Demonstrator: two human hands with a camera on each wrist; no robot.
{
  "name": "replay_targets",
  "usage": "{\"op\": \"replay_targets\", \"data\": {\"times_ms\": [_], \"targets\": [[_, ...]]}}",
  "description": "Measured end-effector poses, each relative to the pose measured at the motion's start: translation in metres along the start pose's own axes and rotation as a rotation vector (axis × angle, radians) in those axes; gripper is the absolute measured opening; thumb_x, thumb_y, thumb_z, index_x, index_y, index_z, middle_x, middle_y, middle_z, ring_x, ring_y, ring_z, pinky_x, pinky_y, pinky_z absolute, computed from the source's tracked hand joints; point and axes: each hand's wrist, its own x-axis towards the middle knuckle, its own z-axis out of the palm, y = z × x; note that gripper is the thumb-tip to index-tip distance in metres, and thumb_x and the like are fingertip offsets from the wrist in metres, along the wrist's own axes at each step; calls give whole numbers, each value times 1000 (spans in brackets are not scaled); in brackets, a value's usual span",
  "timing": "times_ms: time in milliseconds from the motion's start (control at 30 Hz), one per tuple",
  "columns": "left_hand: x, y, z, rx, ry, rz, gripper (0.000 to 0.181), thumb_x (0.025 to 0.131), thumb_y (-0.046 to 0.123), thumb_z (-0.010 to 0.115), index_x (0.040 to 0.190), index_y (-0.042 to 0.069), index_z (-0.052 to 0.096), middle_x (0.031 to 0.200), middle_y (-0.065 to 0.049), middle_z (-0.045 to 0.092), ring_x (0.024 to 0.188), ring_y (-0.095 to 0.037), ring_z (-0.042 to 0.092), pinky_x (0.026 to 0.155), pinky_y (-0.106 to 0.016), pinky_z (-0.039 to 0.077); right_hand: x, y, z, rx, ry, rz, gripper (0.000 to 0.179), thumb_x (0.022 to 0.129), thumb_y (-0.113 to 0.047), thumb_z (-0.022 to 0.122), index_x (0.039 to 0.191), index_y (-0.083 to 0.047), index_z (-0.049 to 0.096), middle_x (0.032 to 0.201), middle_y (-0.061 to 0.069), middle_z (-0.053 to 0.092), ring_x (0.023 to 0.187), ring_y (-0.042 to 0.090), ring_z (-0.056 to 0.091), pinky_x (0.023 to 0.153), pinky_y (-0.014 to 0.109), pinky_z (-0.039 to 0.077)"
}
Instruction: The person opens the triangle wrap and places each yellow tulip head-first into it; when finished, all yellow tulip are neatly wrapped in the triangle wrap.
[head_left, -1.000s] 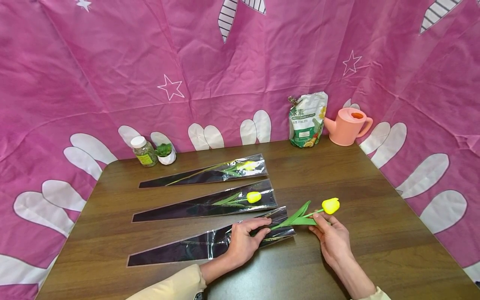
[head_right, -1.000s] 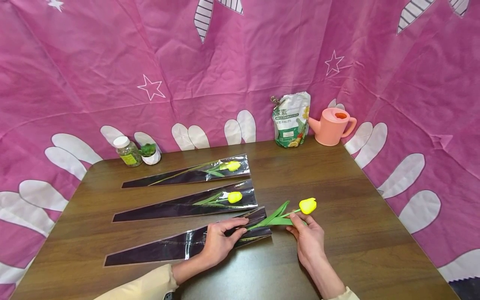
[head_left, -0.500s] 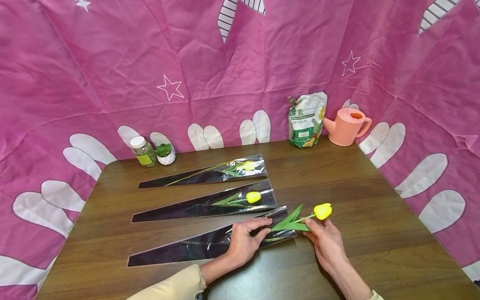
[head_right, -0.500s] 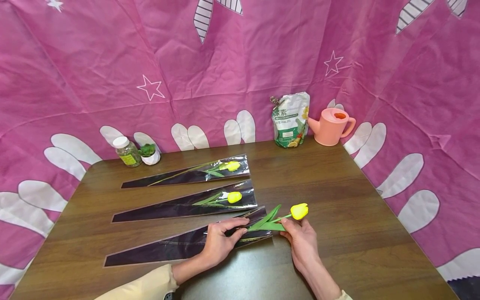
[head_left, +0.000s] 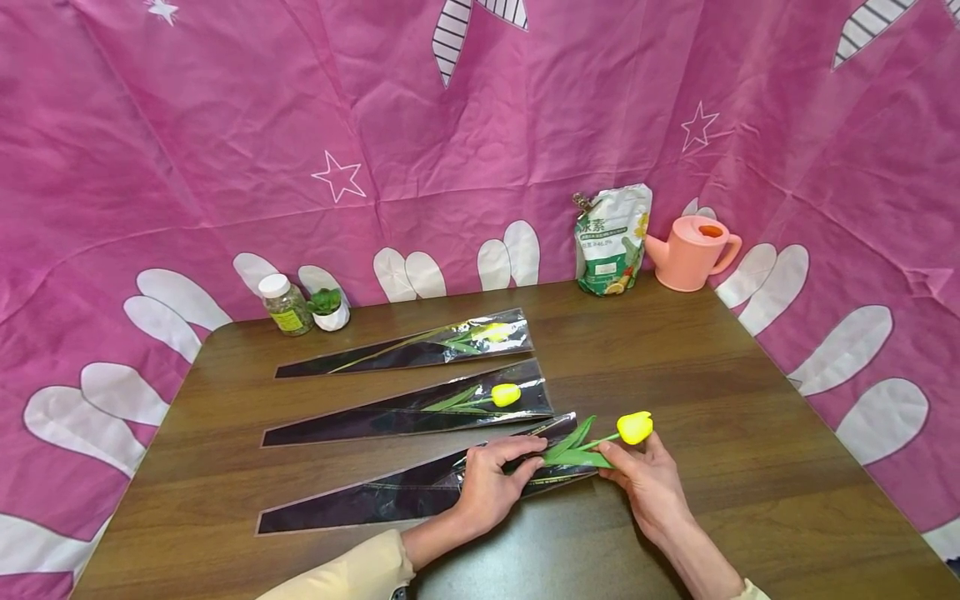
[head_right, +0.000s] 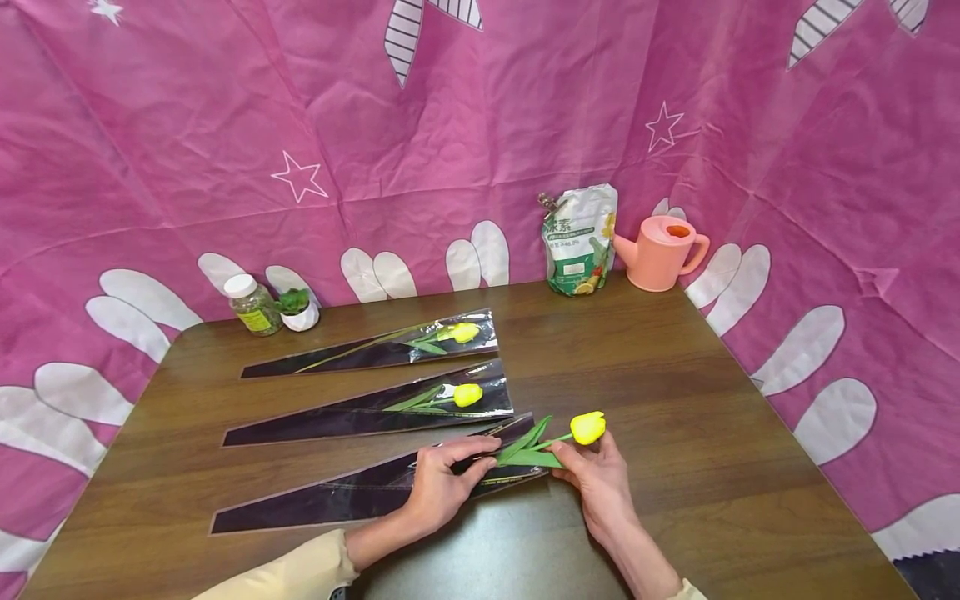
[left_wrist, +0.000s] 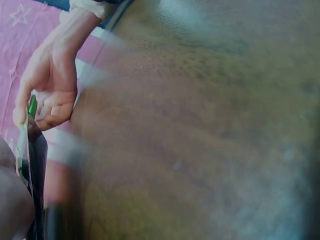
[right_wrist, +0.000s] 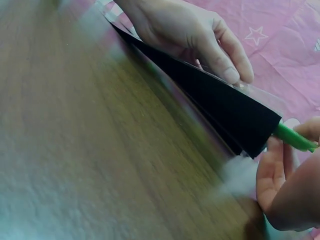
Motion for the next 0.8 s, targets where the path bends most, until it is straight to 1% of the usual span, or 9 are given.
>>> {"op": "replay_targets", "data": {"times_ms": [133, 267, 300, 400, 500, 567, 667, 767, 800], "targets": [[0, 1, -1, -3, -5, -8, 25, 77, -2, 84, 99, 7, 80, 101, -1, 76, 97, -13, 71, 87, -26, 54, -2, -2, -5, 6, -55, 8, 29, 97, -1, 62, 118, -3, 42, 89, 3, 74, 80, 12, 69, 70, 28, 56], [0, 2, -2, -7, -5, -5, 25, 77, -2, 84, 100, 6, 80, 101, -1, 76, 97, -14, 71, 87, -27, 54, -3, -4, -10, 51, -114, -7, 9, 103, -9, 56, 111, -9, 53, 98, 7, 74, 84, 15, 69, 70, 30, 56], [0, 2, -3, -10, -8, -12, 24, 77, -2, 84, 100, 6, 80, 101, -1, 76, 98, -14, 71, 87, -26, 54, -4, -4, -11, 63, -130, -15, 6, 104, -11, 54, 109, -11, 57, 100, 7, 74, 85, 15, 69, 70, 31, 56], [-1, 1, -3, -11, -11, -21, 23, 78, -1, 83, 100, 6, 80, 100, 0, 76, 98, -13, 71, 88, -26, 53, -3, -7, -14, 69, -167, -34, 20, 107, -18, 48, 107, -15, 68, 104, 3, 71, 89, 14, 66, 73, 31, 55], [-1, 1, -4, -9, -11, -24, 23, 78, -2, 83, 99, 6, 80, 100, 0, 76, 98, -13, 71, 88, -26, 53, -3, -10, -16, 62, -166, -46, 31, 108, -21, 42, 105, -17, 73, 109, -1, 68, 90, 14, 60, 77, 30, 54], [-1, 1, -4, -9, -9, -23, 23, 78, -2, 83, 99, 5, 80, 100, 0, 76, 98, -13, 71, 88, -26, 53, -2, -11, -17, 44, -150, -50, 33, 108, -21, 40, 105, -18, 73, 112, -4, 67, 90, 15, 57, 79, 29, 52], [-1, 1, -4, -10, -5, -17, 23, 77, -3, 83, 99, 5, 80, 100, -1, 76, 98, -14, 71, 88, -26, 54, -1, -11, -16, -9, -110, -74, 27, 107, -16, 43, 111, -16, 70, 109, -5, 66, 88, 14, 58, 79, 27, 51], [-1, 1, -4, -15, -7, -20, 23, 78, -3, 83, 99, 5, 80, 100, -1, 76, 98, -14, 71, 88, -26, 53, 0, -9, -17, -82, -91, -110, 19, 105, -11, 50, 119, -9, 62, 102, -2, 64, 87, 14, 64, 77, 26, 53], [-1, 1, -4, -13, -5, -15, 23, 77, -2, 83, 99, 5, 80, 100, -1, 76, 98, -14, 71, 87, -26, 54, 0, -9, -17, -101, -93, -126, 20, 104, -9, 52, 122, -6, 59, 100, -1, 65, 86, 15, 66, 76, 27, 55]]}}
